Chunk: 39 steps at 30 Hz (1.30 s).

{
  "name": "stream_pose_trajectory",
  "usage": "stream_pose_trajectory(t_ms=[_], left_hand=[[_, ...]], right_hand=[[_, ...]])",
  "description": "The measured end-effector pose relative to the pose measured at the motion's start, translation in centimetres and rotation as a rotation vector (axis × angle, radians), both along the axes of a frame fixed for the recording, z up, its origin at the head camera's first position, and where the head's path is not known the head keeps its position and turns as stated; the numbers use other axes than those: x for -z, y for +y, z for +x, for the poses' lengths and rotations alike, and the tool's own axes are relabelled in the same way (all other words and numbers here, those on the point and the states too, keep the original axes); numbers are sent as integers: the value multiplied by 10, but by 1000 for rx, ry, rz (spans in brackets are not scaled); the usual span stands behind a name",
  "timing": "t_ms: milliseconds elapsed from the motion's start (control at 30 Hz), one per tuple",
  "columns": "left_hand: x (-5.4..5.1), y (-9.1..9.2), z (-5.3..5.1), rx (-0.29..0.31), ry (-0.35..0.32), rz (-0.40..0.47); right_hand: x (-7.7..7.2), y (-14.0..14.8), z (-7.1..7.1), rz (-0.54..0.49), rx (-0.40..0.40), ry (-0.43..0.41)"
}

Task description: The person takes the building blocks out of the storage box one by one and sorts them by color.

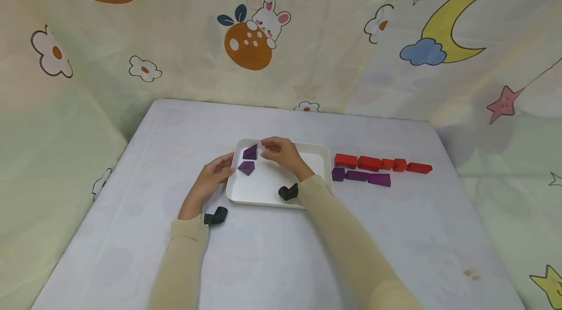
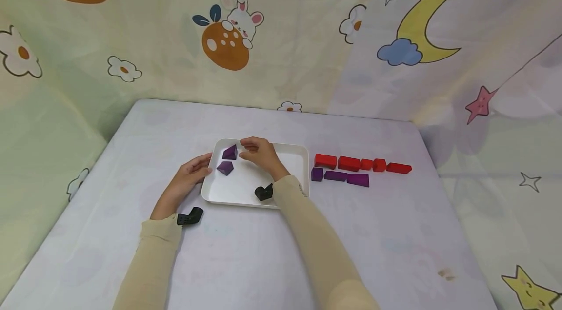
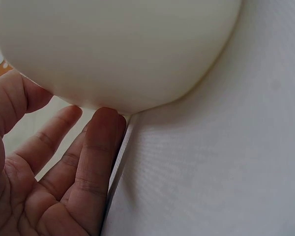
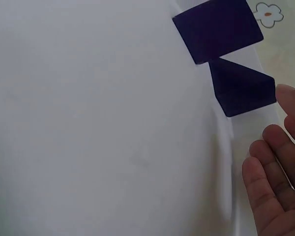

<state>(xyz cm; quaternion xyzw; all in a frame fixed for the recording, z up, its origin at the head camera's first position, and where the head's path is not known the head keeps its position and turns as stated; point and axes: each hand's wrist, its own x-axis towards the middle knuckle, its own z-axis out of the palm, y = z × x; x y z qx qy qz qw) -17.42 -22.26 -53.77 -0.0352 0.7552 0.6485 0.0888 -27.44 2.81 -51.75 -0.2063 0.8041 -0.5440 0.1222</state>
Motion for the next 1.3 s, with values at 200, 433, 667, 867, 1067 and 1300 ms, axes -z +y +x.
stream_pose_trajectory(t_ms=[200,433,667,867,1067,1300], left_hand=[[2,-1,-1,-3,-7,-2],[3,0,-2,2,-1,11],[2,1,-2,-2,-11,-2],[-1,1,0,-6,-19,-6],[-2,2,1,8,-11,21],[-1,1,1,10,-2,11]], right_hand=[[6,-16,1,26,18,-2],[2,-27,4,97,63,50],[-6,-16,8,62,92,7],[-26,13,12,-51,75,-22],[-44,52,24,-118,51,-19],[-53,100,42,-171,98,11]])
